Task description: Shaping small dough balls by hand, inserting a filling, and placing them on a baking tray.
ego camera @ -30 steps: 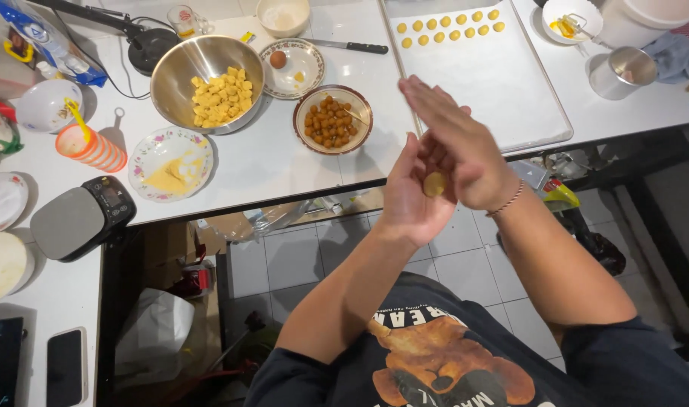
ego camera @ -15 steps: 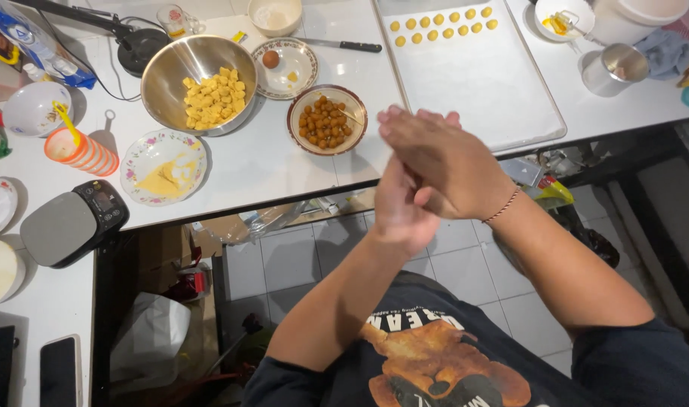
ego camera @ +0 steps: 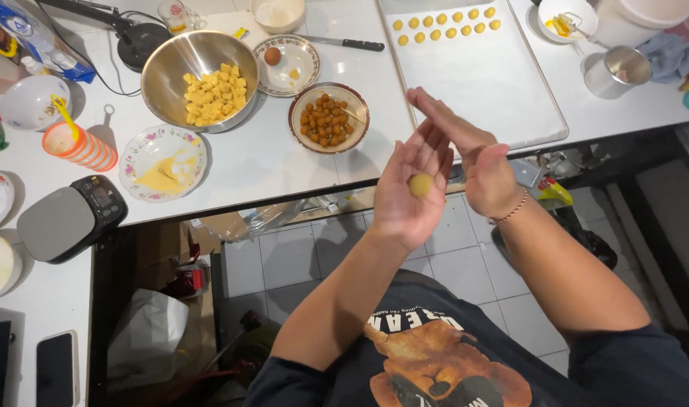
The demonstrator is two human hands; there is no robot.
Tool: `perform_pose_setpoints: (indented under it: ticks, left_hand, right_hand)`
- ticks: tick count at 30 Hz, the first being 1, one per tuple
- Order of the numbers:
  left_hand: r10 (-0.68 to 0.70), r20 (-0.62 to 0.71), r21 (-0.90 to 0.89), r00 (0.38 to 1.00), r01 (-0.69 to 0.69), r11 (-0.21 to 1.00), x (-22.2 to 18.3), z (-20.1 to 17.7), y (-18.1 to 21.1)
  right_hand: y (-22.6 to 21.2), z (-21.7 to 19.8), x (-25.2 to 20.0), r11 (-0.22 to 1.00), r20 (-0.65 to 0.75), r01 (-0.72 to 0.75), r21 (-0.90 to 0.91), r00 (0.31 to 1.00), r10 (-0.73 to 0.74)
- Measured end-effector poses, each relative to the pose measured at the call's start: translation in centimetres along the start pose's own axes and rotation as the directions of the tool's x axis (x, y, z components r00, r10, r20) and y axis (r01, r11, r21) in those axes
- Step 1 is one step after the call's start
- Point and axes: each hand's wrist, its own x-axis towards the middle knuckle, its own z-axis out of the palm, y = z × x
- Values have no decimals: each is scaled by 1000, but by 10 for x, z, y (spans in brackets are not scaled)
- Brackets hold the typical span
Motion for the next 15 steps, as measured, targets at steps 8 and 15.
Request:
perform_pose_setpoints:
  ticks: [8, 15]
  left_hand:
    - [84, 211, 79, 974, -103, 992, -13, 0, -9]
    - [227, 355, -49, 907, -224, 973, -16, -1, -23]
  right_hand:
    - [6, 29, -2, 923, 222, 293, -248, 945, -240]
    - [10, 33, 6, 850, 260, 399, -345, 910, -322]
